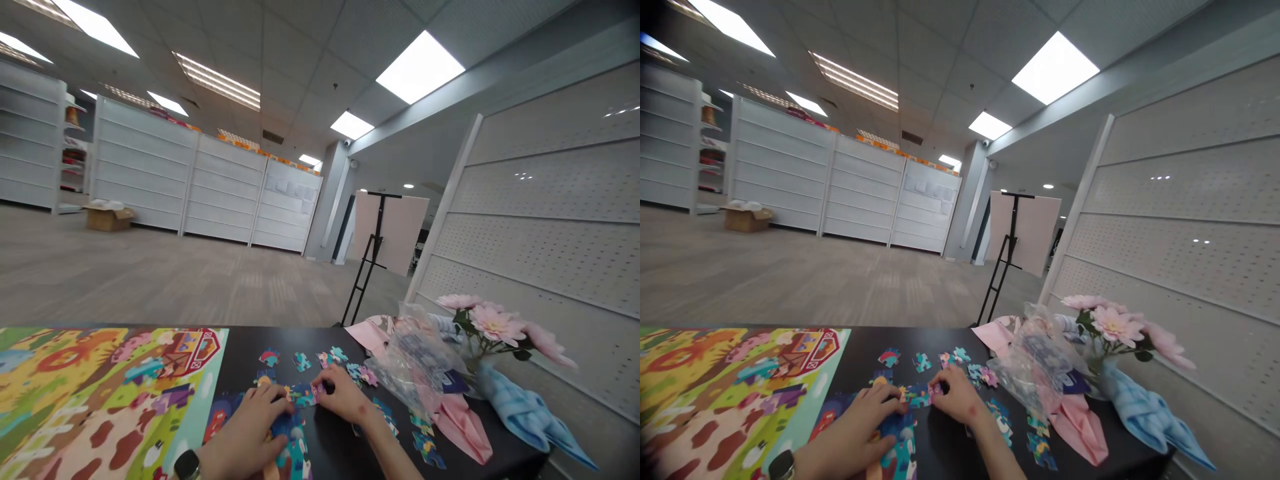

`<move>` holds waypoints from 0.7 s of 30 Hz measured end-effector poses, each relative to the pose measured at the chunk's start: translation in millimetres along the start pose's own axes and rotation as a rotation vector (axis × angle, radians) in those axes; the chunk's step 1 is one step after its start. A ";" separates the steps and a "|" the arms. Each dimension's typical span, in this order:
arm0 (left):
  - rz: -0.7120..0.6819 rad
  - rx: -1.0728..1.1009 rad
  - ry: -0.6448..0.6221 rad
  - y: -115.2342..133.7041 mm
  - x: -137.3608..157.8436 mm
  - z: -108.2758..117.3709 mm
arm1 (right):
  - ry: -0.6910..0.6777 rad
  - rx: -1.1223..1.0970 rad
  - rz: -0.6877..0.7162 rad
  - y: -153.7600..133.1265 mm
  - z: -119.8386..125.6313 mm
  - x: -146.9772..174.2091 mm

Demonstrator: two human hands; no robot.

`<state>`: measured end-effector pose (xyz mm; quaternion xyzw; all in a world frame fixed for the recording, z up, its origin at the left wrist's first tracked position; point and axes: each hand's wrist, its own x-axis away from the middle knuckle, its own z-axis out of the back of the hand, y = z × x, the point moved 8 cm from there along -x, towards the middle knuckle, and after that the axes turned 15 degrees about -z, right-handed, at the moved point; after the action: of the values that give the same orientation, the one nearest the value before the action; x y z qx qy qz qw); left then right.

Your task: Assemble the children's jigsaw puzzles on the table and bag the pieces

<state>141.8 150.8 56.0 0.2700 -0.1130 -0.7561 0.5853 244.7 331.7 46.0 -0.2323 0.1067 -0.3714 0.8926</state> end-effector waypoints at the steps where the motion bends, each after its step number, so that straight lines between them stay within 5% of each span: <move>1: 0.000 0.000 0.001 0.3 -0.2 0.5 | -0.023 -0.004 -0.006 0.5 -0.1 -4.0; 7: -0.010 0.003 0.007 1.7 -0.7 3.1 | -0.133 -0.026 -0.049 1.6 -0.8 -21.6; 21: -0.024 -0.009 0.034 -5.1 0.6 1.6 | -0.071 -0.367 -0.052 20.6 3.6 4.5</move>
<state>136.6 151.5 54.7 0.2815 -0.0964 -0.7589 0.5793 261.7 342.4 38.9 -0.4070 0.1351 -0.3600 0.8285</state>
